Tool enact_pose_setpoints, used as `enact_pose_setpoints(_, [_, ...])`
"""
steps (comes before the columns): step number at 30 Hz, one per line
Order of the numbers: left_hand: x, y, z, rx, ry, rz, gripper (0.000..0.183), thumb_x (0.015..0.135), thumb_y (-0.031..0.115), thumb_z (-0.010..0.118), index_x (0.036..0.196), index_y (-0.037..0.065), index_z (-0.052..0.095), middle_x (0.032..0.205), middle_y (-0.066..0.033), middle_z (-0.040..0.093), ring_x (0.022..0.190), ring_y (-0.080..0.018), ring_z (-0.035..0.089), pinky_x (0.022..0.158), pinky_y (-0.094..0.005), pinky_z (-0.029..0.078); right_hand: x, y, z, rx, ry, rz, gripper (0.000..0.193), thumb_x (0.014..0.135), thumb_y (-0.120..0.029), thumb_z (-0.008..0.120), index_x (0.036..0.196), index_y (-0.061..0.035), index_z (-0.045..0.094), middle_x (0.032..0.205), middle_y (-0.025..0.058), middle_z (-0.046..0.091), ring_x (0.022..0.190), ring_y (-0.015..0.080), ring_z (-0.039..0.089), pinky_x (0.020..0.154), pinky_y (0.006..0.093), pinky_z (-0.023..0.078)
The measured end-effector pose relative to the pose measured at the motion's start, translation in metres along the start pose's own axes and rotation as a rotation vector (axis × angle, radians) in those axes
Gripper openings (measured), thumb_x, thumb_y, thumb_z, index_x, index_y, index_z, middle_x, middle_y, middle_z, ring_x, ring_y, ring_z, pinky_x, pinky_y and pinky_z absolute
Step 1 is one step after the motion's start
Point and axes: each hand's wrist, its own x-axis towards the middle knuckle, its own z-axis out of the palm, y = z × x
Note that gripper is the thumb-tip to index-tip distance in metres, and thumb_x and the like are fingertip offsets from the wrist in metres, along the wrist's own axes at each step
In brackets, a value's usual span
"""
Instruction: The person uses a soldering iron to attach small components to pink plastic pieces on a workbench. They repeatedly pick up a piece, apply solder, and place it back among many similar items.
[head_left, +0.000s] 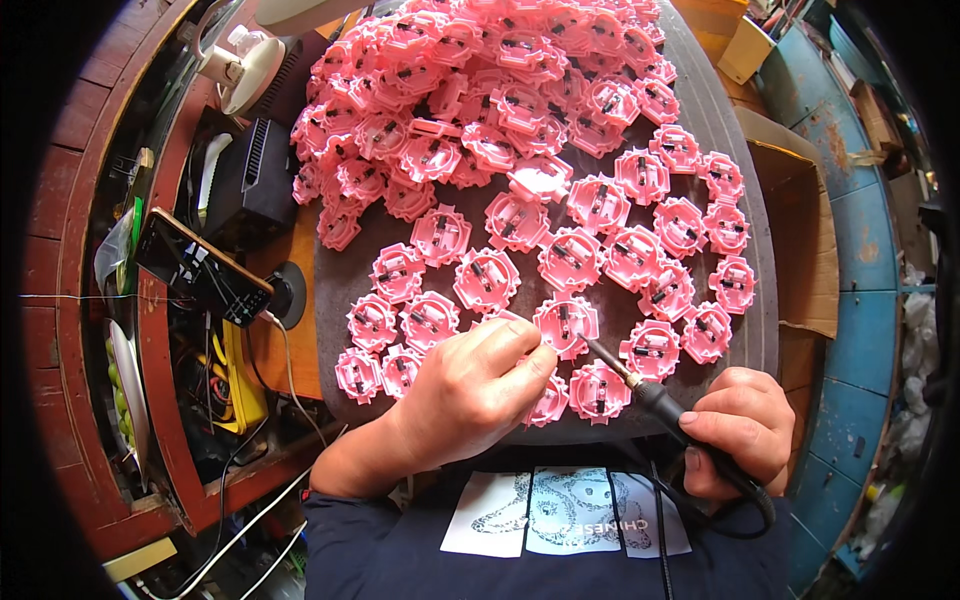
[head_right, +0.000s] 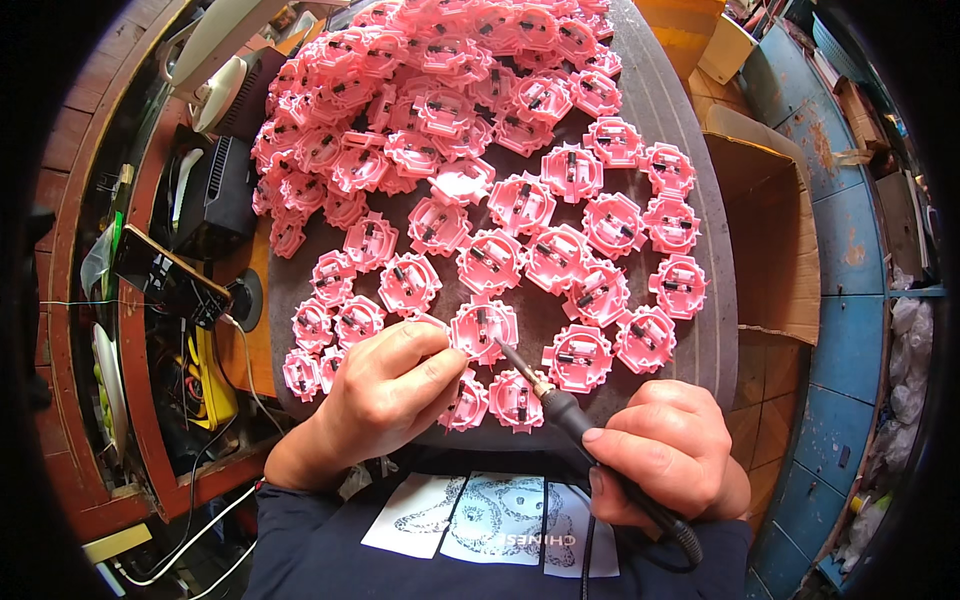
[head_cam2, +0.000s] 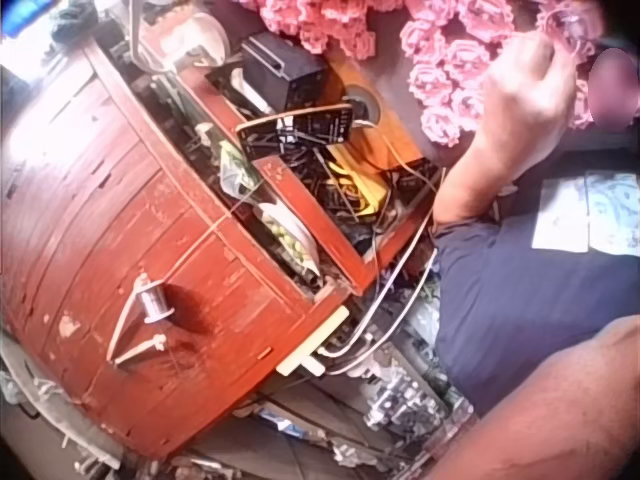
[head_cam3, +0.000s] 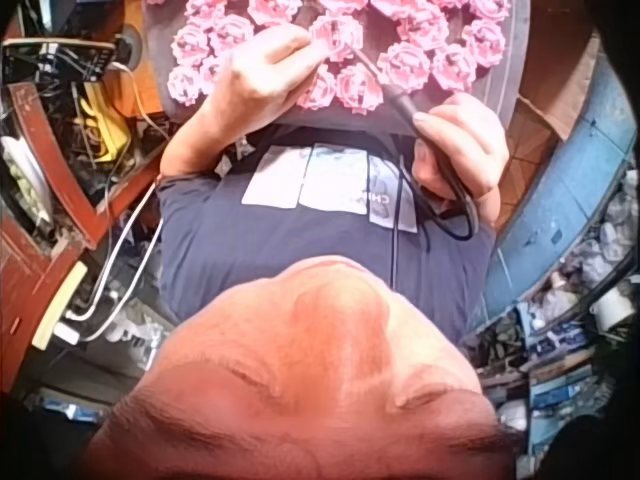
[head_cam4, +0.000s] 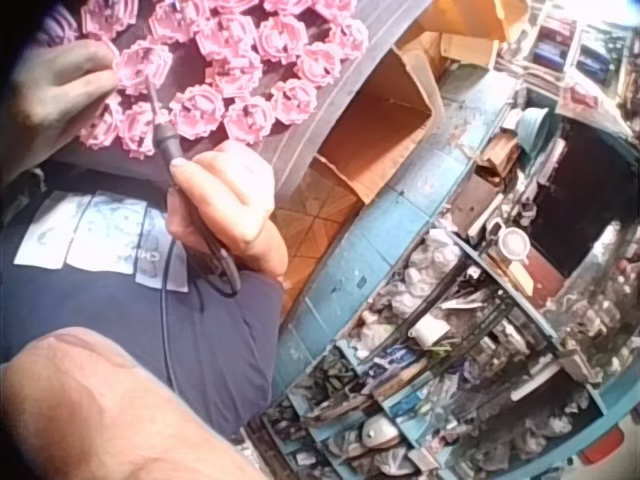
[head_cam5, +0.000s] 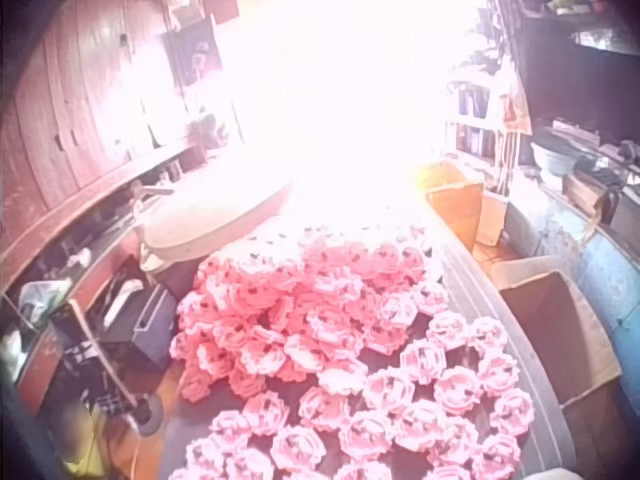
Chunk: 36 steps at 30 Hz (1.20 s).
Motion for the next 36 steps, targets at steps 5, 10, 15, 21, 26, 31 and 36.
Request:
enact_pose_setpoints(5, [0.002,0.007,-0.011,0.014,0.028,-0.047,0.027,0.075,-0.004,0.081,0.1,0.0,0.07,0.093,-0.0107,0.064,0.08,-0.028,0.069,0.067,-0.0368,0.057,-0.001,-0.002,-0.002,-0.011,0.022,0.019,0.033,0.07,-0.007,0.075,0.102,-0.0004,0.071,0.076,0.0115,0.066,0.054,0.0232,0.059,0.049,0.0346,0.048])
enact_pose_setpoints(10, [-0.003,0.006,-0.01,-0.005,0.035,-0.061,0.026,0.077,-0.005,0.081,0.1,0.0,0.07,0.094,-0.0106,0.064,0.078,-0.0272,0.069,0.065,-0.0358,0.057,0.0,-0.002,0.0,0.012,0.025,0.015,0.032,0.072,-0.007,0.076,0.103,-0.0005,0.071,0.078,0.012,0.065,0.054,0.0233,0.059,0.05,0.0349,0.048])
enact_pose_setpoints(15, [-0.004,0.005,-0.01,-0.021,0.043,-0.068,0.027,0.076,-0.006,0.081,0.099,0.0,0.07,0.093,-0.0104,0.063,0.079,-0.0274,0.069,0.066,-0.0362,0.057,0.001,0.0,0.003,0.032,-0.001,0.003,0.033,0.073,-0.006,0.076,0.105,0.0003,0.071,0.079,0.0125,0.065,0.054,0.0232,0.059,0.049,0.0351,0.048])
enact_pose_setpoints(21, [-0.004,0.003,-0.01,-0.028,0.015,-0.07,0.028,0.074,-0.005,0.08,0.1,0.0,0.069,0.094,-0.0103,0.063,0.081,-0.0277,0.069,0.067,-0.0371,0.057,0.007,-0.001,0.007,0.031,-0.002,-0.011,0.033,0.072,-0.005,0.076,0.104,0.0017,0.071,0.078,0.0129,0.065,0.054,0.0228,0.058,0.048,0.0348,0.048])
enact_pose_setpoints(26, [-0.004,0.001,-0.008,-0.019,0.024,-0.065,0.028,0.073,-0.004,0.08,0.099,0.001,0.069,0.095,-0.0103,0.063,0.082,-0.0281,0.069,0.068,-0.0375,0.057,0.009,0.001,0.009,0.032,-0.01,-0.025,0.033,0.071,-0.003,0.075,0.103,0.0026,0.07,0.076,0.0125,0.065,0.053,0.0227,0.058,0.048,0.0343,0.048])
enact_pose_setpoints(31, [-0.004,0.0,-0.007,-0.027,0.03,-0.064,0.028,0.073,-0.004,0.08,0.099,0.001,0.069,0.095,-0.0103,0.063,0.083,-0.0282,0.069,0.069,-0.0375,0.058,0.01,0.001,0.008,0.036,-0.019,-0.031,0.033,0.07,-0.003,0.075,0.102,0.0029,0.07,0.076,0.0123,0.064,0.052,0.0223,0.058,0.047,0.034,0.047])
enact_pose_setpoints(36, [-0.004,-0.001,-0.005,-0.027,0.018,-0.061,0.027,0.075,-0.004,0.079,0.099,0.0,0.069,0.096,-0.0106,0.064,0.084,-0.0287,0.069,0.069,-0.0376,0.058,0.01,0.001,0.009,0.03,-0.008,-0.044,0.033,0.07,-0.003,0.074,0.102,0.0027,0.07,0.076,0.0119,0.064,0.052,0.0221,0.058,0.047,0.0338,0.047])
